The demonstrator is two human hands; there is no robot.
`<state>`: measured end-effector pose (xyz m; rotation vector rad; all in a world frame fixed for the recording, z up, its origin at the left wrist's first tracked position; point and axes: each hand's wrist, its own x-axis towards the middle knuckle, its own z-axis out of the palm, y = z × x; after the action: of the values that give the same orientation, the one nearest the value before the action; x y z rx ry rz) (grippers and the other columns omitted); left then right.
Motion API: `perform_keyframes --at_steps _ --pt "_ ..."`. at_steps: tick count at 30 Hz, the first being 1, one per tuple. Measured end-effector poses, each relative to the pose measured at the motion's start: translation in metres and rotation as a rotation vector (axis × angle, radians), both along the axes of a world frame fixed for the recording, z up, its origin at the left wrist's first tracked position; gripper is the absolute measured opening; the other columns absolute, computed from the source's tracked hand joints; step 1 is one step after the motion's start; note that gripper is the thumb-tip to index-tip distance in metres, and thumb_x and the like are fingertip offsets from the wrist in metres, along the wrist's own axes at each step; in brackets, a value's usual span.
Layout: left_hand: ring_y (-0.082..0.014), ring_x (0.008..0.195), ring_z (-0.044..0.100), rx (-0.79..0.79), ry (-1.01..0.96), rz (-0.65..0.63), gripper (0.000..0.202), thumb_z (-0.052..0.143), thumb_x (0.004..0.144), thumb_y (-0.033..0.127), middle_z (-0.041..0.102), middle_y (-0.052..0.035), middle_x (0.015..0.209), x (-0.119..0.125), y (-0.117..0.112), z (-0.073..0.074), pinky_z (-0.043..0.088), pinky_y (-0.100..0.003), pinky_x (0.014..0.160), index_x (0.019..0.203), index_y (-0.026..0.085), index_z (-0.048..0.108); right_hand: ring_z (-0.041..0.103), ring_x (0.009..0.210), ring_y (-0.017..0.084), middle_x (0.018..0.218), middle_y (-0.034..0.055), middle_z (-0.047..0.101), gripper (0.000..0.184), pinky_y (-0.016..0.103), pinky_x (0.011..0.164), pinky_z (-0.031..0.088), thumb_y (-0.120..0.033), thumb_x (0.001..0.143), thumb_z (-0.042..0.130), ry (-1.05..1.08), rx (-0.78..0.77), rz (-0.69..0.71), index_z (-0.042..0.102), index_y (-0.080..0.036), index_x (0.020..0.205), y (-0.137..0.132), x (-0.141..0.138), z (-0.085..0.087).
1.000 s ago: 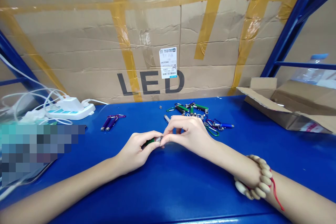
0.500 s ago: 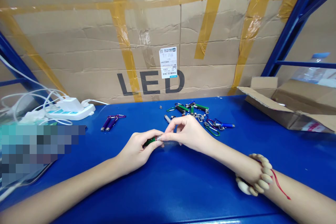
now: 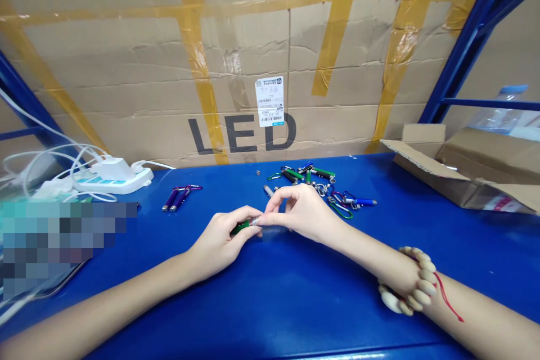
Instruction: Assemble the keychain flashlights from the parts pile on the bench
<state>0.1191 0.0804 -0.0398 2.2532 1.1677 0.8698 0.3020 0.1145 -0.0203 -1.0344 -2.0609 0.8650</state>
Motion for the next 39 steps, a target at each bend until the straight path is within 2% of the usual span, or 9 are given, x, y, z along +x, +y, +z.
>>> perform_keyframes --at_steps 8,14,19,29,34,39 --pt "-0.0134 0.072 0.061 -0.027 0.002 -0.033 0.009 0.05 0.086 0.019 0.067 0.0027 0.081 -0.0012 0.0006 -0.0026 0.041 -0.021 0.066 0.089 0.021 0.058 0.043 0.042 0.008 0.055 0.0002 0.058 0.025 0.021 0.039 0.03 -0.04 0.059 0.076 -0.017 -0.009 -0.003 0.07 -0.015 0.061 0.0019 0.0022 -0.0031" --pt "-0.013 0.072 0.062 -0.015 -0.012 -0.039 0.009 0.051 0.085 0.019 0.068 0.0031 0.083 -0.0021 0.0006 -0.003 0.04 -0.02 0.063 0.09 0.021 0.058 0.042 0.037 0.008 0.048 0.0009 0.058 0.029 0.02 0.036 0.031 -0.043 0.06 0.074 -0.015 -0.152 0.017 0.07 -0.014 0.063 0.0017 0.0009 -0.0056" --pt "-0.0131 0.071 0.062 0.017 -0.007 -0.032 0.01 0.052 0.085 0.018 0.068 0.0028 0.084 -0.0033 0.0 -0.005 0.041 -0.02 0.064 0.091 0.021 0.058 0.043 0.038 0.007 0.052 0.0006 0.06 0.029 0.02 0.037 0.032 -0.043 0.062 0.074 0.032 -0.2 0.024 0.068 -0.015 0.061 -0.0004 -0.0016 -0.0061" --pt "-0.0143 0.074 0.063 0.087 -0.009 0.014 0.014 0.051 0.086 0.017 0.069 0.0018 0.087 -0.0025 -0.0019 -0.0036 0.043 -0.021 0.065 0.095 0.022 0.06 0.042 0.04 0.007 0.051 0.0004 0.055 0.04 0.02 0.038 0.029 -0.053 0.068 0.067 0.048 -0.232 0.004 0.062 -0.014 0.06 -0.0027 -0.0025 -0.0082" --pt "-0.0166 0.081 0.064 0.064 -0.037 0.008 0.023 0.05 0.086 0.019 0.069 0.0006 0.092 -0.0021 -0.0014 -0.0058 0.046 -0.024 0.074 0.108 0.024 0.055 0.039 0.039 0.006 0.049 -0.0014 0.053 0.045 0.02 0.04 0.026 -0.057 0.064 0.067 0.067 -0.291 0.008 0.057 -0.014 0.056 -0.005 -0.0046 -0.005" --pt "-0.0157 0.074 0.063 0.09 -0.014 0.019 0.012 0.05 0.086 0.019 0.068 0.0003 0.084 -0.0019 -0.0013 -0.0068 0.045 -0.023 0.068 0.096 0.021 0.057 0.037 0.038 0.005 0.045 -0.0035 0.05 0.043 0.02 0.039 0.023 -0.055 0.064 0.069 0.065 -0.319 0.004 0.055 -0.015 0.055 -0.005 -0.0047 -0.0041"
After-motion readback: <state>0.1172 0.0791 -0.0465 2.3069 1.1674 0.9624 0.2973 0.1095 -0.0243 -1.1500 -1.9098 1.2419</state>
